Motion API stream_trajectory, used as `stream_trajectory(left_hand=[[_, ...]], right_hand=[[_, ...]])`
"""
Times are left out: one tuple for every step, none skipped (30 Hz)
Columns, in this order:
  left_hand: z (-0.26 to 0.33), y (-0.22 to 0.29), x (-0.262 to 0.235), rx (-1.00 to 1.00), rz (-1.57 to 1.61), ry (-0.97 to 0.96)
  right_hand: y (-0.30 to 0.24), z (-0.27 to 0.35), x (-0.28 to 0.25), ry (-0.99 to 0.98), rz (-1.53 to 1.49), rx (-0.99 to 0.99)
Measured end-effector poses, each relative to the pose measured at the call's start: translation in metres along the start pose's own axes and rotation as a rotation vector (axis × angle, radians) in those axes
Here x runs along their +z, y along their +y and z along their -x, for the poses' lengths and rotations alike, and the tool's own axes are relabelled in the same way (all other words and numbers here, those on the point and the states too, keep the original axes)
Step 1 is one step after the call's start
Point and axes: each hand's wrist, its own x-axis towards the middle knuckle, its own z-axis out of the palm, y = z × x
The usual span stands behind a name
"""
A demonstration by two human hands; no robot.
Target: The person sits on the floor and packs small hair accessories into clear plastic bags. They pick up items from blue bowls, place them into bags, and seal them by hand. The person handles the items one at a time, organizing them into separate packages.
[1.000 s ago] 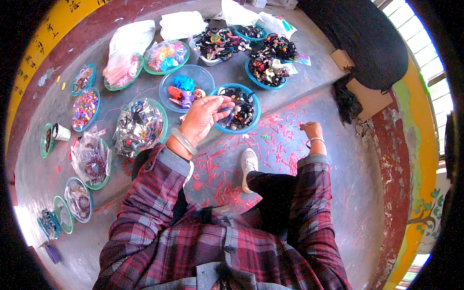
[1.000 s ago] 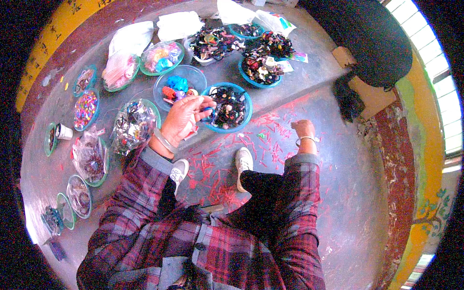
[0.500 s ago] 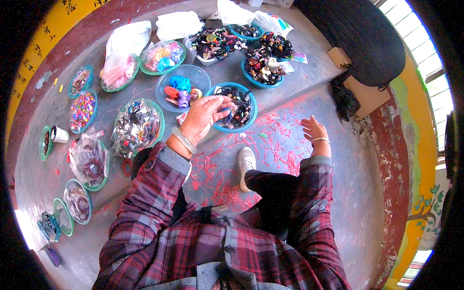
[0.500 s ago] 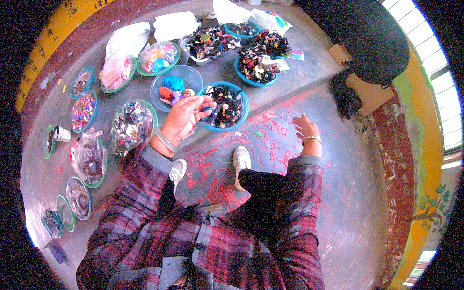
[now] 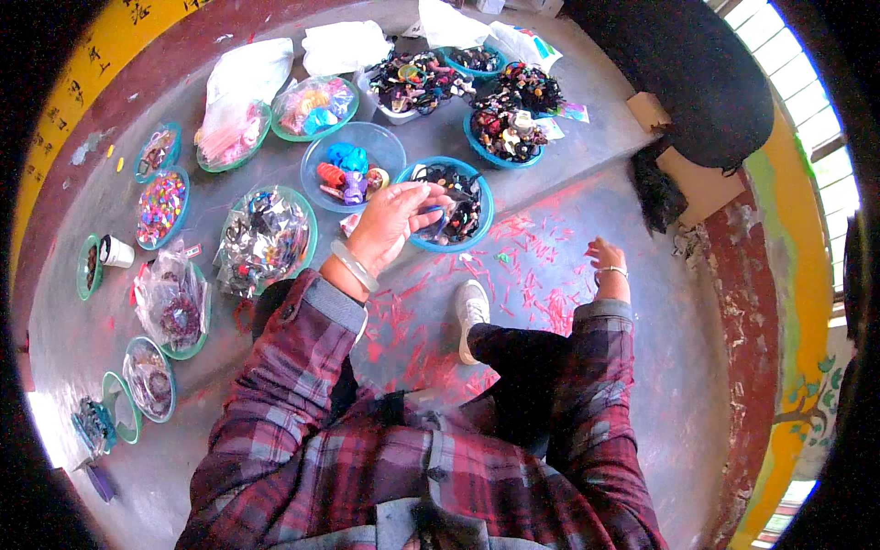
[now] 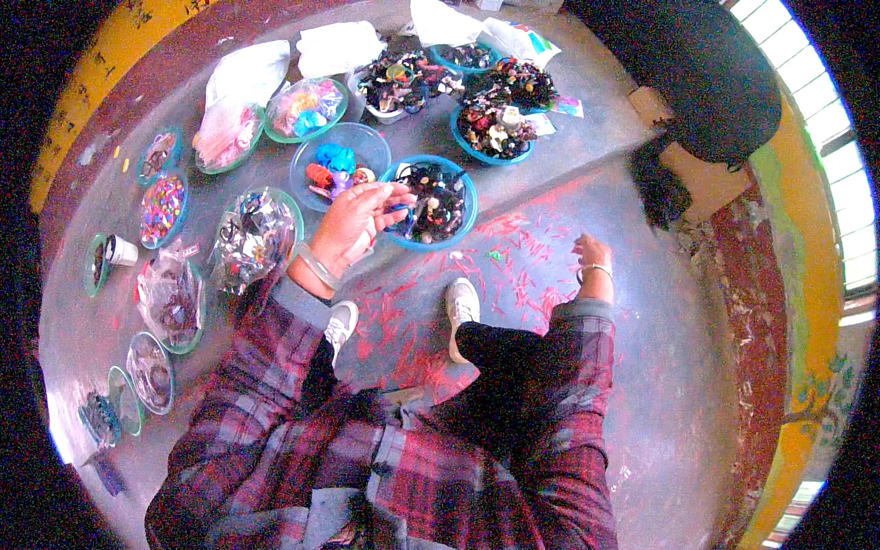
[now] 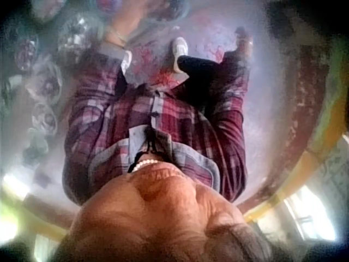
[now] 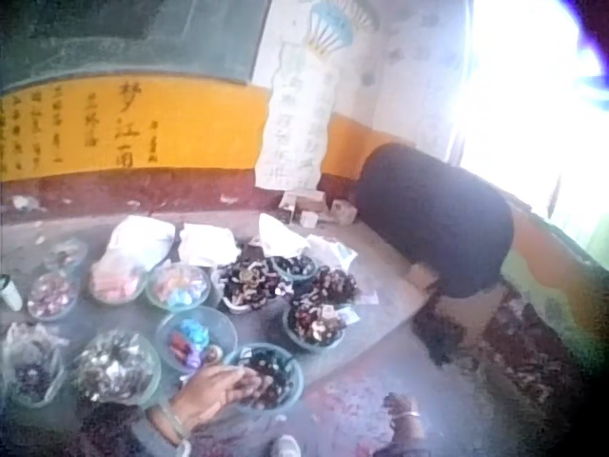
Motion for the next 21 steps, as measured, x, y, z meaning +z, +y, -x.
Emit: stream_trajectory(left_hand=[[0.001,0.0,-0.002,0.015,-0.001,-0.005],[0.0,-0.001,-0.004,-0.003,-0.002,-0.012],[-0.001,-0.001,-0.002,-0.008,-0.001,-0.009],[-0.001,-0.001,0.0,-0.015,-0.001,-0.008],[-0.001,-0.002,0.001,-0.024,-0.004,-0.003],[-0.001,-0.001,0.002,-0.022,-0.007,-0.005],[-0.001,0.0,0.004,-0.019,-0.01,-0.006],[-0.001,0.001,0.005,-0.017,-0.012,-0.009],[-0.001,0.0,0.005,-0.018,-0.015,-0.011],[-0.001,0.0,0.005,-0.018,-0.018,-0.012],[0.0,0.001,0.005,-0.017,-0.024,-0.009],[0.0,0.001,0.004,-0.016,-0.023,-0.005],[0.0,0.001,0.003,-0.015,-0.022,-0.001],[0.0,0.001,0.003,-0.016,-0.019,-0.004],[0.0,0.0,0.002,-0.013,-0.014,-0.006],[-0.001,0.0,0.0,-0.01,-0.01,-0.009],[-0.003,-0.003,0.0,-0.012,-0.002,-0.019],[-0.003,-0.003,0.001,-0.019,0.002,-0.013],[-0.009,-0.005,0.007,-0.031,0.017,-0.04],[-0.011,-0.006,0.007,-0.044,0.027,-0.046],[-0.006,-0.005,0.001,-0.025,0.018,-0.02]], right_hand=[[-0.03,0.021,0.003,-0.013,-0.205,0.071],[-0.049,0.039,0.003,-0.01,-0.372,0.162],[-0.065,0.054,0.002,-0.004,-0.54,0.251],[-0.074,0.067,0.001,-0.003,-0.593,0.205],[-0.078,0.071,-0.002,0.011,-0.584,0.178],[-0.082,0.074,-0.003,0.022,-0.576,0.151],[-0.085,0.074,-0.004,0.033,-0.567,0.124],[-0.085,0.073,-0.005,0.033,-0.61,0.073],[-0.085,0.071,-0.006,0.033,-0.653,0.022],[-0.084,0.07,-0.007,0.032,-0.696,-0.03],[-0.088,0.072,-0.009,-0.057,-0.625,-0.101],[-0.091,0.074,-0.013,-0.145,-0.554,-0.171],[-0.094,0.075,-0.015,-0.234,-0.481,-0.241],[-0.09,0.074,-0.014,-0.27,-0.511,-0.281],[-0.083,0.07,-0.007,-0.312,-0.541,-0.321],[-0.076,0.066,-0.001,-0.353,-0.572,-0.362],[-0.06,0.052,0.003,-0.149,0.074,-0.375],[-0.045,0.037,0.008,0.012,0.723,-0.323],[-0.001,0.009,-0.003,0.137,0.693,-0.196],[0.023,-0.006,-0.007,0.241,0.659,-0.079],[0.002,0.0,0.003,0.175,0.27,-0.024]])
